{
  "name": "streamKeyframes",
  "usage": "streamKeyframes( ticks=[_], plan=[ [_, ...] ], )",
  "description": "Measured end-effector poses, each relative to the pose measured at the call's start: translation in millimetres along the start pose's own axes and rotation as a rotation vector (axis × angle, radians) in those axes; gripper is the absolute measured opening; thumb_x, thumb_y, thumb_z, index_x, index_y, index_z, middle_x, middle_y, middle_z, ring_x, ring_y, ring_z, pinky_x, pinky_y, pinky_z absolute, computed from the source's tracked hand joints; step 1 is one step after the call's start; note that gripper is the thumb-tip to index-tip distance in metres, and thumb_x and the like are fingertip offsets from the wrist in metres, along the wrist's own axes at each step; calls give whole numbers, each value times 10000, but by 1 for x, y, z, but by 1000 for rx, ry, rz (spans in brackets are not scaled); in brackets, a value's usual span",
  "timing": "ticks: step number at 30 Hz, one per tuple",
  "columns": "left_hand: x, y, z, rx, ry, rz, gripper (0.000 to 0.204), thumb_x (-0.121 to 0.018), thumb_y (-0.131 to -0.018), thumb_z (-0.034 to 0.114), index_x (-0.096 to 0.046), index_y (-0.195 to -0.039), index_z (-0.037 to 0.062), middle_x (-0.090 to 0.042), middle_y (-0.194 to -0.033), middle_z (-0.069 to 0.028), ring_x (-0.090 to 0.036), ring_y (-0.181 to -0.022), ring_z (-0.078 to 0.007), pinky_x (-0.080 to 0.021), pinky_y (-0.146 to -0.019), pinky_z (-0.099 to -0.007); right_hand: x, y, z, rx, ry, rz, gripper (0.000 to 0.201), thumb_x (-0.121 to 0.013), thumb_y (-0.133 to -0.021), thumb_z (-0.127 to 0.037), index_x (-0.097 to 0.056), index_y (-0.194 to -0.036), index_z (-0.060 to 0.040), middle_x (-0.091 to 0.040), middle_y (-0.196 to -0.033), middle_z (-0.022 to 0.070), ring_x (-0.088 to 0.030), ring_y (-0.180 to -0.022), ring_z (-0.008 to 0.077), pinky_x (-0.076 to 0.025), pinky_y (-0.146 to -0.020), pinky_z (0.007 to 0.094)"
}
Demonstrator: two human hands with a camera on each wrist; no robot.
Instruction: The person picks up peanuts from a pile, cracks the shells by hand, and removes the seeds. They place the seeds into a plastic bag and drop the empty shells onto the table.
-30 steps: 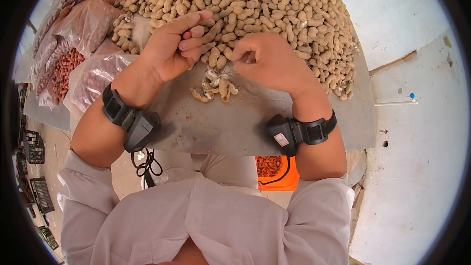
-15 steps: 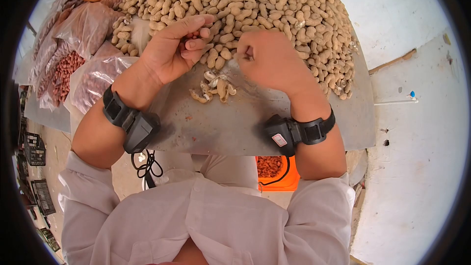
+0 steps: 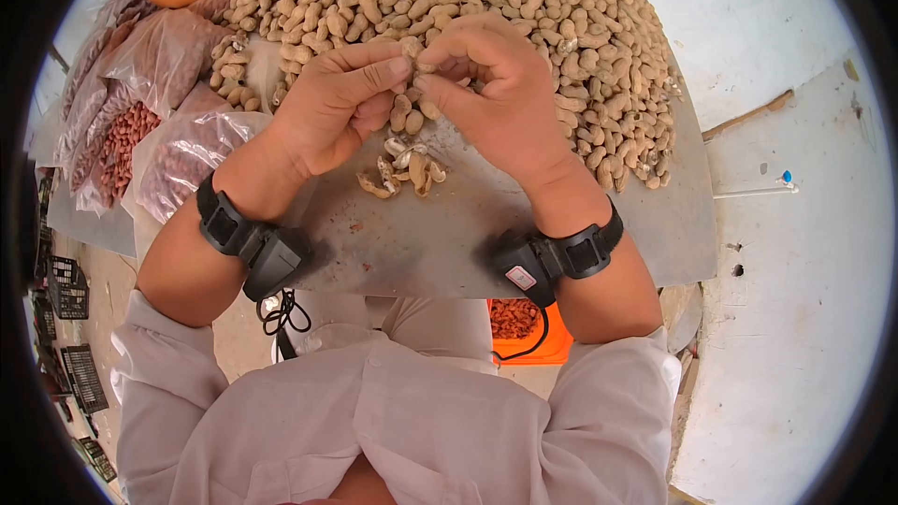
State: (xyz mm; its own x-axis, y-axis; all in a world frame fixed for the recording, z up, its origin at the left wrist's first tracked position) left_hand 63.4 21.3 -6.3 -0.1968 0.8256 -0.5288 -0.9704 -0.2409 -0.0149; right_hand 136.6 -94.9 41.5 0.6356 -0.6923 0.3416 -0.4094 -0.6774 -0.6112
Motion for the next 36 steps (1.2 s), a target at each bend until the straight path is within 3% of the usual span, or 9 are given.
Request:
streamKeyframes(
  ticks=[2, 8, 18, 23, 30, 33, 36],
  plan=[
    [0, 0, 2, -26, -39, -25, 154, -624, -851, 97, -624, -977, 9, -525, -691, 33, -359, -511, -36, -284, -443, -172, 1, 0, -1, 30, 32, 10, 140, -655, -747, 41, -606, -859, -28, -583, -875, 15, -556, -731, 57, -460, -610, 184],
    [-2, 1, 6, -120, -79, -8, 192, -642, -837, 99, -626, -1002, 4, -543, -704, 20, -395, -530, -44, -310, -461, -180, -1, 3, 6, -205, -188, 24, 147, -629, -805, 2, -618, -951, 14, -656, -829, 40, -598, -733, 62, -484, -645, 190],
    [-3, 4, 10, -221, -288, -5, 216, -633, -848, 113, -623, -1030, -1, -612, -803, -6, -415, -579, -31, -321, -501, -170, -3, 2, 3, -136, -51, 11, 194, -652, -777, -9, -643, -970, 0, -649, -831, 53, -605, -729, 88, -482, -634, 206],
    [-1, 2, 6, -188, -250, -48, 175, -624, -855, 116, -622, -996, 13, -613, -794, -2, -417, -574, -29, -312, -487, -173, -4, 3, 1, -86, 100, -13, 177, -659, -763, -25, -653, -939, -8, -616, -768, 58, -589, -686, 96, -466, -599, 220],
    [0, 1, 2, -200, -195, -54, 91, -608, -861, 121, -615, -900, 39, -606, -766, -8, -415, -541, -34, -292, -465, -171, -10, 8, 2, -161, -4, 13, 135, -650, -773, -30, -639, -900, 13, -610, -767, 58, -592, -659, 97, -470, -589, 219],
    [-3, 3, 5, -197, -112, -54, 107, -615, -838, 62, -595, -880, -34, -565, -699, -24, -430, -542, -54, -326, -465, -188, -11, 9, 2, -184, -22, 12, 125, -643, -783, -26, -635, -898, 22, -624, -772, 62, -599, -656, 101, -479, -587, 224],
    [-2, 2, 3, -185, -67, -66, 102, -611, -840, 61, -596, -876, -33, -566, -697, -30, -427, -538, -58, -322, -465, -190, -12, 8, 3, -245, -145, 5, 109, -629, -804, -22, -634, -898, 31, -642, -788, 73, -611, -660, 111, -492, -592, 226]
  ],
)
Point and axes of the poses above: each hand's wrist, its own y-axis away from the middle knuckle, its own x-axis out of the back of the hand, z = x × y, the point moved 6 cm from there along -y, towards the middle knuckle
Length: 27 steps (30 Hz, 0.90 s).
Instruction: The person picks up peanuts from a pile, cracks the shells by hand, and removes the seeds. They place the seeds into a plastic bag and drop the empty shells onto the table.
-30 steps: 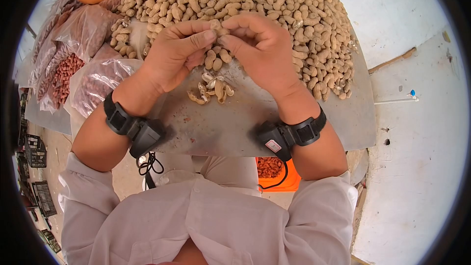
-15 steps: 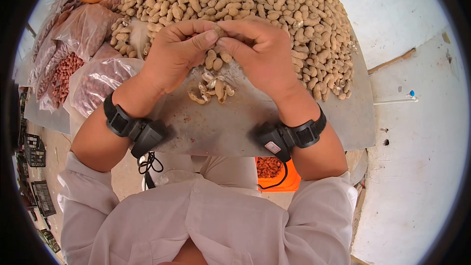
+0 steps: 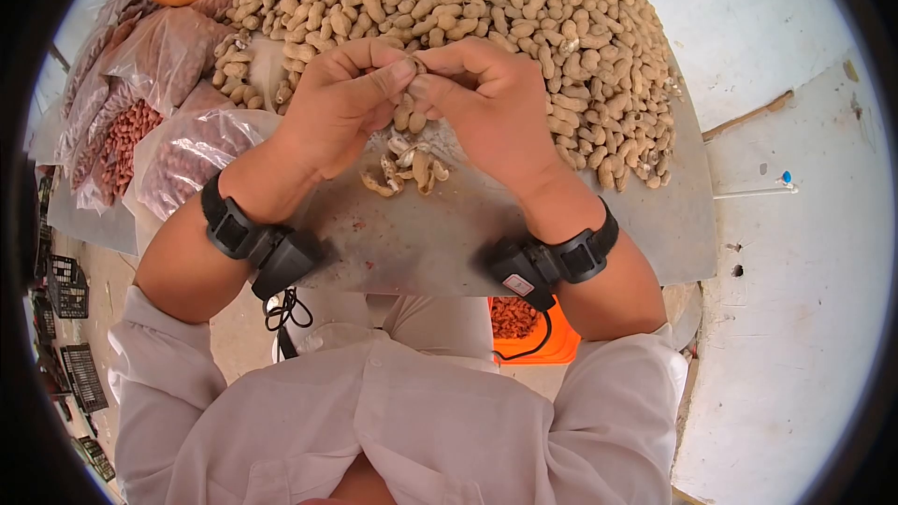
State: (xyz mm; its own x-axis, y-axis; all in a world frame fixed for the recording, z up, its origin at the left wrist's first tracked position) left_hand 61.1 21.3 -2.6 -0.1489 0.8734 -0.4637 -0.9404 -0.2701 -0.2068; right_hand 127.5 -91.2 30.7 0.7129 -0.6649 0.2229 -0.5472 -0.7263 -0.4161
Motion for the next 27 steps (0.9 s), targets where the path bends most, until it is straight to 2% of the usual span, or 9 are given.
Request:
streamKeyframes(
  ticks=[3, 8, 14, 17, 20, 23, 24, 26, 27],
  plan=[
    [0, 0, 1, 17, 9, 19, 98, -611, -842, 67, -597, -870, -26, -561, -690, -31, -422, -532, -59, -321, -467, -193, -1, -3, 9, -86, -185, 4, 103, -612, -825, -22, -630, -905, 40, -650, -799, 85, -626, -669, 131, -508, -600, 230],
    [2, -1, -1, 6, 2, 18, 114, -613, -865, 145, -617, -916, 43, -553, -705, 17, -395, -529, -35, -284, -461, -174, 1, -4, 25, -150, -553, 56, 123, -590, -845, -21, -600, -950, 41, -645, -816, 112, -654, -700, 178, -526, -615, 246],
    [1, -3, -4, 39, 69, 51, 162, -583, -886, 155, -618, -979, 27, -549, -708, 25, -370, -527, -25, -288, -461, -167, 0, -6, 27, -205, -628, 19, 118, -581, -846, -5, -578, -954, 42, -639, -854, 126, -657, -728, 192, -522, -626, 247],
    [-1, -2, -3, 84, 158, 45, 184, -534, -909, 146, -605, -1015, 14, -558, -719, 8, -354, -522, -28, -285, -457, -164, 3, -7, 25, -132, -575, 63, 109, -594, -838, -1, -593, -939, 39, -640, -858, 110, -646, -742, 172, -515, -627, 245],
    [-1, -3, -6, 159, 251, 49, 185, -490, -918, 143, -591, -981, 1, -551, -714, -16, -331, -506, -43, -281, -446, -172, 8, -4, 6, 19, -80, 104, 116, -597, -809, 32, -628, -916, 3, -648, -874, 83, -622, -741, 139, -503, -634, 240],
    [-3, -1, -14, 274, 347, 45, 177, -483, -901, 155, -557, -853, 1, -496, -671, -21, -311, -494, -65, -270, -431, -186, 6, -1, -15, 381, 350, 128, 187, -588, -748, 75, -652, -883, -39, -651, -901, 66, -612, -745, 153, -498, -642, 251],
    [-3, 0, -17, 318, 382, 40, 190, -486, -892, 161, -542, -801, 4, -471, -652, -19, -306, -490, -72, -264, -426, -191, 3, 0, -22, 470, 444, 110, 208, -585, -725, 80, -651, -878, -44, -647, -903, 67, -612, -753, 170, -498, -644, 258],
    [-1, -1, -22, 367, 461, 13, 179, -476, -877, 149, -532, -777, 12, -523, -675, -62, -338, -483, -85, -282, -422, -195, -4, 3, -35, 648, 632, 73, 249, -580, -678, 91, -650, -868, -55, -639, -908, 69, -612, -768, 203, -499, -648, 272],
    [-1, -1, -24, 390, 502, 0, 174, -471, -869, 143, -527, -765, 16, -549, -687, -84, -355, -479, -91, -290, -419, -197, -5, 4, -35, 674, 661, 59, 251, -581, -670, 90, -647, -865, -52, -637, -908, 71, -610, -775, 216, -500, -652, 280]
  ],
)
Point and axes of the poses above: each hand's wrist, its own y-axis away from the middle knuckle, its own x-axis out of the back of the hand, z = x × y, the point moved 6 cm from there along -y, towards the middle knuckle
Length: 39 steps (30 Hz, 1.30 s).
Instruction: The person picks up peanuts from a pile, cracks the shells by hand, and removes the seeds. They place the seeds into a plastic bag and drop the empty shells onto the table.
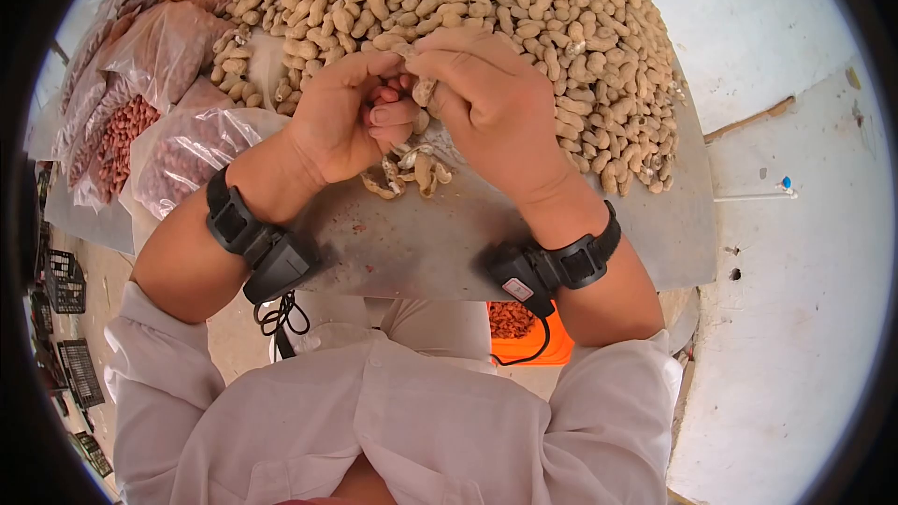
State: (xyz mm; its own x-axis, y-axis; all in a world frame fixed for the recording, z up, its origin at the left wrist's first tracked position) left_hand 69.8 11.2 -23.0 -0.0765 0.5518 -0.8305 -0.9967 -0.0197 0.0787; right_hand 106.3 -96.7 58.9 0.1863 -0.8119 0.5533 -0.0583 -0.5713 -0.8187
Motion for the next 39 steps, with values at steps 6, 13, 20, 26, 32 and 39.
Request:
streamKeyframes(
  ticks=[6, 13, 20, 26, 32, 39],
  plan=[
    [0, 1, -2, 37, -28, 86, 218, -504, -861, 173, -467, -695, 38, -393, -611, -1, -297, -487, -82, -230, -408, -201, -1, -1, -3, 48, 27, -23, 255, -584, -652, 84, -644, -863, -46, -634, -892, 76, -604, -767, 239, -495, -640, 290],
    [-4, 7, 5, -40, -396, 47, 135, -530, -863, 107, -540, -768, 13, -493, -649, -28, -301, -445, -55, -213, -391, -194, 0, 6, 20, -447, -463, -67, 144, -602, -728, 52, -642, -841, -27, -640, -817, 46, -567, -674, 103, -454, -586, 221],
    [-2, 12, 10, 111, -879, 45, 125, -565, -809, 67, -645, -857, -17, -487, -610, 13, -322, -447, -20, -200, -390, -186, -13, 20, 39, -567, -699, -515, 137, -603, -748, 18, -655, -873, -2, -640, -769, 30, -552, -655, 75, -446, -580, 205],
    [-4, 14, 7, 129, -1079, 1, 221, -528, -755, 32, -661, -917, -39, -494, -606, 17, -363, -473, -31, -231, -404, -190, -7, 25, 44, -572, -416, -674, 194, -633, -693, -69, -656, -874, -1, -652, -766, 71, -594, -661, 116, -465, -595, 239],
    [-2, 13, 9, 111, -1130, 16, 230, -554, -774, 47, -665, -961, -26, -505, -619, 21, -396, -516, -43, -266, -432, -186, -1, 27, 54, -577, 14, -711, 168, -670, -699, -75, -623, -843, -2, -603, -668, 62, -546, -585, 119, -436, -542, 254],
    [-1, 8, 13, -58, -1098, 80, 206, -635, -838, 172, -674, -959, 10, -529, -662, 36, -393, -540, -24, -271, -444, -174, -9, 23, 43, -478, 190, -658, 149, -664, -645, -136, -608, -730, -27, -592, -688, 132, -575, -672, 296, -453, -609, 375]
  ],
)
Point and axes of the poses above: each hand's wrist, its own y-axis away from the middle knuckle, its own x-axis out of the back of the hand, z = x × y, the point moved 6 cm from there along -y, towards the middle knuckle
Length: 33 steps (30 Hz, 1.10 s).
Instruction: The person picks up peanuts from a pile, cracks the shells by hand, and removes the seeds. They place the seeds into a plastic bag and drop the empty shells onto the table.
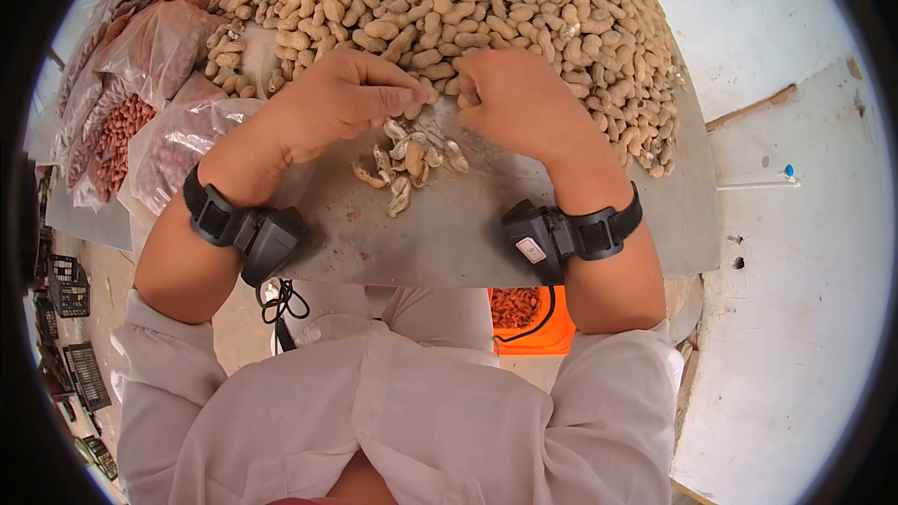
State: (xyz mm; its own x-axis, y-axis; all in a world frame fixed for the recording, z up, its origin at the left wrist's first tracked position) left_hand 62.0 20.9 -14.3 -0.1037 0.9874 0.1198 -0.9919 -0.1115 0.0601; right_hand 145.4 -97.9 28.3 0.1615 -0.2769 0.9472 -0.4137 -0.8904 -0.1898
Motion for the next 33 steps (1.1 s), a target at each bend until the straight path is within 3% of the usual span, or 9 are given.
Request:
streamKeyframes(
  ticks=[2, 5, 8, 11, 17, 23, 27, 33],
  plan=[
    [0, 0, 2, -1, 55, -1, 210, -630, -847, 182, -671, -961, 10, -537, -684, 31, -385, -534, -19, -264, -440, -170, 3, 1, 3, -10, -40, -20, 149, -657, -674, -108, -625, -800, -35, -586, -669, 108, -586, -652, 237, -451, -586, 339],
    [1, 0, 4, -16, 116, 3, 213, -613, -865, 179, -656, -989, 11, -545, -704, 26, -375, -522, -14, -253, -431, -163, 8, -1, 2, -51, -519, -20, 177, -623, -744, -39, -628, -921, -34, -591, -693, 37, -581, -667, 117, -454, -595, 250],
    [1, -1, 7, -70, 205, 45, 220, -594, -879, 163, -632, -1034, 12, -544, -703, 24, -372, -510, -13, -250, -426, -157, 13, -2, -13, 103, -1024, 98, 213, -585, -793, 19, -606, -1002, -16, -596, -775, -5, -568, -725, 60, -451, -630, 187],
    [3, 0, 9, -124, 283, 84, 227, -582, -885, 142, -612, -1069, 12, -545, -705, 23, -379, -516, -9, -255, -428, -150, 6, -5, -6, 189, -1168, 166, 210, -599, -791, 32, -581, -997, -7, -631, -873, 28, -609, -776, 104, -478, -661, 198],
    [4, 1, 11, -169, 376, 74, 239, -578, -883, 113, -598, -1097, 8, -558, -752, 20, -396, -548, -3, -272, -444, -138, 5, -8, 1, 185, -1288, 278, 256, -646, -783, 23, -541, -1011, -26, -652, -916, 91, -631, -814, 115, -501, -645, 213],
    [3, 1, 14, -228, 374, 62, 277, -594, -873, 109, -583, -1130, 9, -576, -795, 21, -390, -563, -7, -290, -465, -146, 1, -7, 1, 152, -1183, 332, 192, -666, -783, -5, -562, -944, -12, -641, -819, 46, -608, -748, 87, -473, -592, 186],
    [3, 3, 20, -325, 256, 143, 295, -603, -870, 131, -582, -1142, 20, -572, -777, 32, -370, -560, -10, -287, -470, -160, 0, -5, 0, 74, -1072, 250, 132, -647, -822, -78, -596, -918, -3, -627, -771, 28, -576, -682, 75, -462, -593, 194],
    [-2, 9, 30, -430, 221, 47, 314, -610, -869, 176, -584, -1150, 38, -553, -726, 40, -357, -548, -14, -268, -465, -167, -12, -8, -4, 71, -1170, 66, 204, -586, -880, -189, -621, -938, 3, -623, -751, 32, -569, -677, 82, -469, -632, 216]
  ],
)
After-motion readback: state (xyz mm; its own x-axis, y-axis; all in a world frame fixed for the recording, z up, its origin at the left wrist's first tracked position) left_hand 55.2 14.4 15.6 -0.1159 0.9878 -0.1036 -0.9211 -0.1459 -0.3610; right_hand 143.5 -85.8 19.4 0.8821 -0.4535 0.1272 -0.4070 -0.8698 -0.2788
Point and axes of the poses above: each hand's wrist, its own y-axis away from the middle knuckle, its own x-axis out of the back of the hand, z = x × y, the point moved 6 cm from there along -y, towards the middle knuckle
